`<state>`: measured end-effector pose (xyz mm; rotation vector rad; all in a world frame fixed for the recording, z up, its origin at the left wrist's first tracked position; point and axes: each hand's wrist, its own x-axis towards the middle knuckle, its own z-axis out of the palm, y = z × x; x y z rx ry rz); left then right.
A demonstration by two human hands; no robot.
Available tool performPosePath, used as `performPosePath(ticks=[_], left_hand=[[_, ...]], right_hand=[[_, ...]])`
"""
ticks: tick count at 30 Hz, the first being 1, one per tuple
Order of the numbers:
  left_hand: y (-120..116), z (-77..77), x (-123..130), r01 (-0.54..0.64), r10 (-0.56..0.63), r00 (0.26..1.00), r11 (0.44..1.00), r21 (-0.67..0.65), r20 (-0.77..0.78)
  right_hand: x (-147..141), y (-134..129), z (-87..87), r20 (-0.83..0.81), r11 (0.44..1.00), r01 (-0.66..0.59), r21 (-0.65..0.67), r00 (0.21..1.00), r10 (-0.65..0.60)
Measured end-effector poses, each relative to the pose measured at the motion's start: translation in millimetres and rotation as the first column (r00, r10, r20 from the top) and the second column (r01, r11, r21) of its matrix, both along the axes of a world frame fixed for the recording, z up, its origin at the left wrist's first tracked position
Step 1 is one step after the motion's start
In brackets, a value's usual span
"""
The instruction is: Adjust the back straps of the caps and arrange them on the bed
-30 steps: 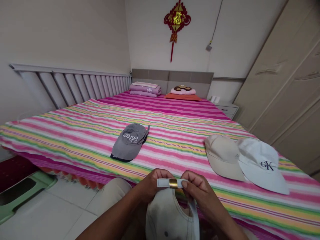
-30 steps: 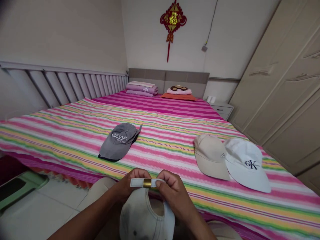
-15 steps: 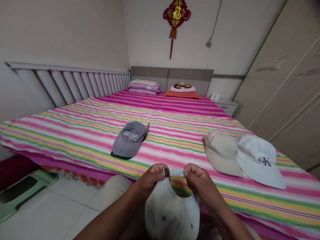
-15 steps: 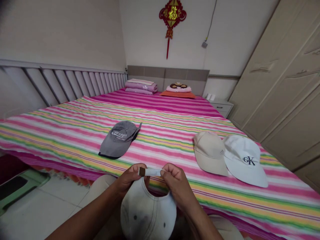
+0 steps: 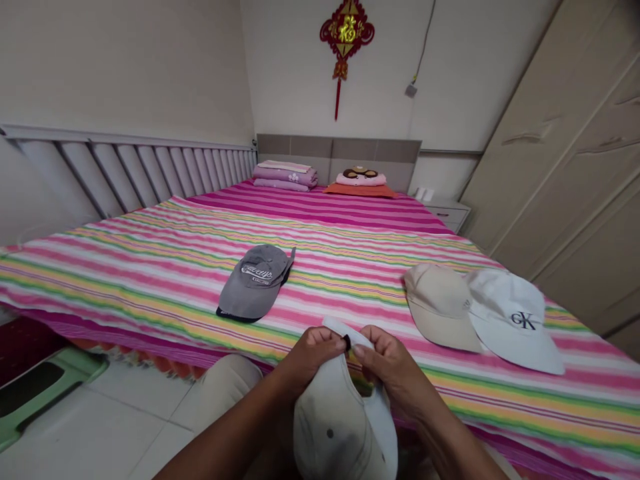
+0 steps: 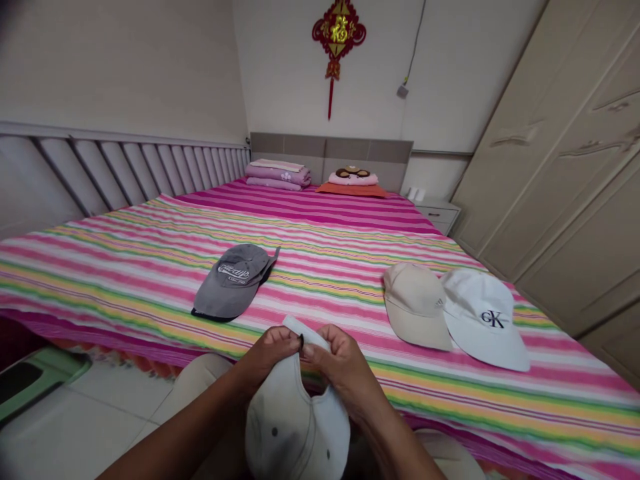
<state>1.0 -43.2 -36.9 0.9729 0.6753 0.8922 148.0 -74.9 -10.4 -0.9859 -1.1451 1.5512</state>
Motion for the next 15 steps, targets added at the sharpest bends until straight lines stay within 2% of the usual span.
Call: performPosePath(ticks=[3, 6, 10, 15], left_hand=[[-2, 0.6, 3, 0.048, -0.046, 0.998, 0.999, 0.025, -0.045], [-5, 2.0, 4, 0.085, -0.085, 0.996, 0.996, 0.022, 0.033], [-5, 2.4, 2, 0.094, -0.097, 0.990, 0.995, 0.035, 0.105], [2, -6.4, -11, 0.117, -0.119, 0.993, 0.991, 0.071, 0.022]], right_hand=[[-4, 2, -2.0, 0.090, 1.000, 0.011, 0.021, 0.996, -0.012], [-5, 5, -4.6, 0.161, 1.000, 0.020, 0.023, 0.987, -0.023], [-3, 7, -5.7, 0.180, 1.000, 0.012, 0.004, 0.984, -0.013], [0, 6, -3.9, 0.155, 0.999, 0.042, 0.008, 0.987, -0.043]])
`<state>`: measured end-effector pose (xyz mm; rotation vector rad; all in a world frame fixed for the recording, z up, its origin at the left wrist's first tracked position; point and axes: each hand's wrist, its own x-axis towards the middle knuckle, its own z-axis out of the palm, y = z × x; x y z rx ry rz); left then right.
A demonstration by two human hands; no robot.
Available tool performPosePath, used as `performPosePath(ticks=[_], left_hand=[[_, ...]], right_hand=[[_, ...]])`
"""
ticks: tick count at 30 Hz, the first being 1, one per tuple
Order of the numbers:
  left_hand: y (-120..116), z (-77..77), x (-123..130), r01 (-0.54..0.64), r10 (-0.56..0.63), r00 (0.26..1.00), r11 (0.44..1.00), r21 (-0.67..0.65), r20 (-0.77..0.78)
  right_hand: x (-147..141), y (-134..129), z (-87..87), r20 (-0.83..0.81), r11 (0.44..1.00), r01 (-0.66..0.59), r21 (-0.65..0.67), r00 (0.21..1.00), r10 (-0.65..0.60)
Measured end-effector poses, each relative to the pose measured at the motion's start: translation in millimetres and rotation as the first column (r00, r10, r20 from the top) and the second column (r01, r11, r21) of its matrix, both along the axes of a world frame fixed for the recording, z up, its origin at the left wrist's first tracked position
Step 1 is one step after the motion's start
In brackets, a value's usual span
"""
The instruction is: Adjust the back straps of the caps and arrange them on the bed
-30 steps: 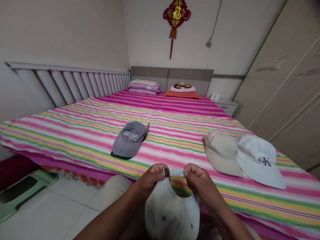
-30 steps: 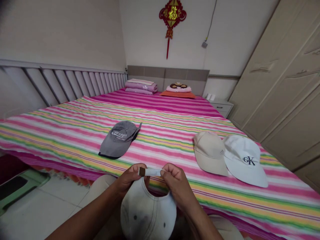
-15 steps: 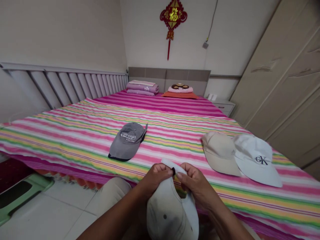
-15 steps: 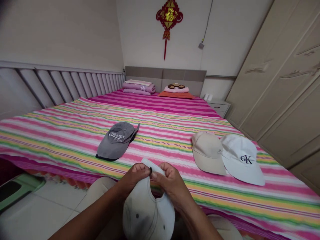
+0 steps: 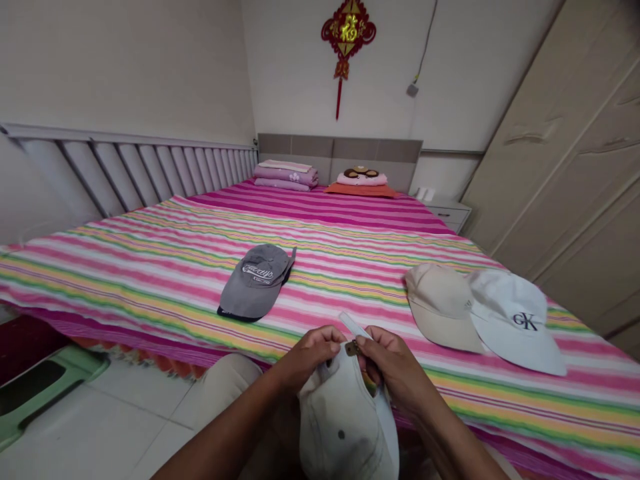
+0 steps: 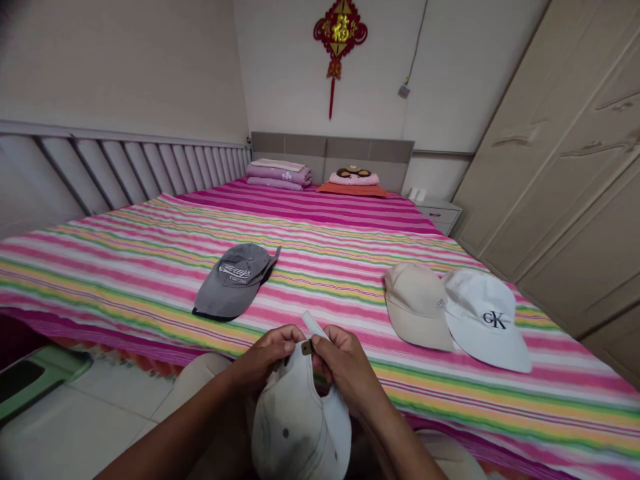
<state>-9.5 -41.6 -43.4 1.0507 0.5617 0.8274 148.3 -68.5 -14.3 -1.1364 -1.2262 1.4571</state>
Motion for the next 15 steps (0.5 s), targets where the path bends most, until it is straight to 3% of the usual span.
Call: performPosePath(ticks=[6, 9, 12, 15], left_hand=[[12, -24.1, -29, 0.138, -0.134, 0.976, 0.990, 0.013, -0.174], [15, -35.1, -43, 0.179, -0.174, 0.950, 0.984, -0.003, -0.258], [16, -42.6, -52, 0.163, -0.157, 0.938, 0.987, -0.007, -0.310], [16, -44.8, -58, 0.085, -0.083, 0.960, 0.996, -0.004, -0.269]], right_hand=[[6, -4, 7.6, -0.062, 1.000, 0.029, 0.004, 0.998, -0.028], [9, -3, 11.4, -0.188, 0.998, 0.058, 0.004, 0.981, -0.057], [12, 1, 14.4, -0.350, 0.996, 0.093, -0.006, 0.932, -0.090], [15, 4, 15.8, -0.455, 0.992, 0.114, -0.060, 0.881, -0.129]])
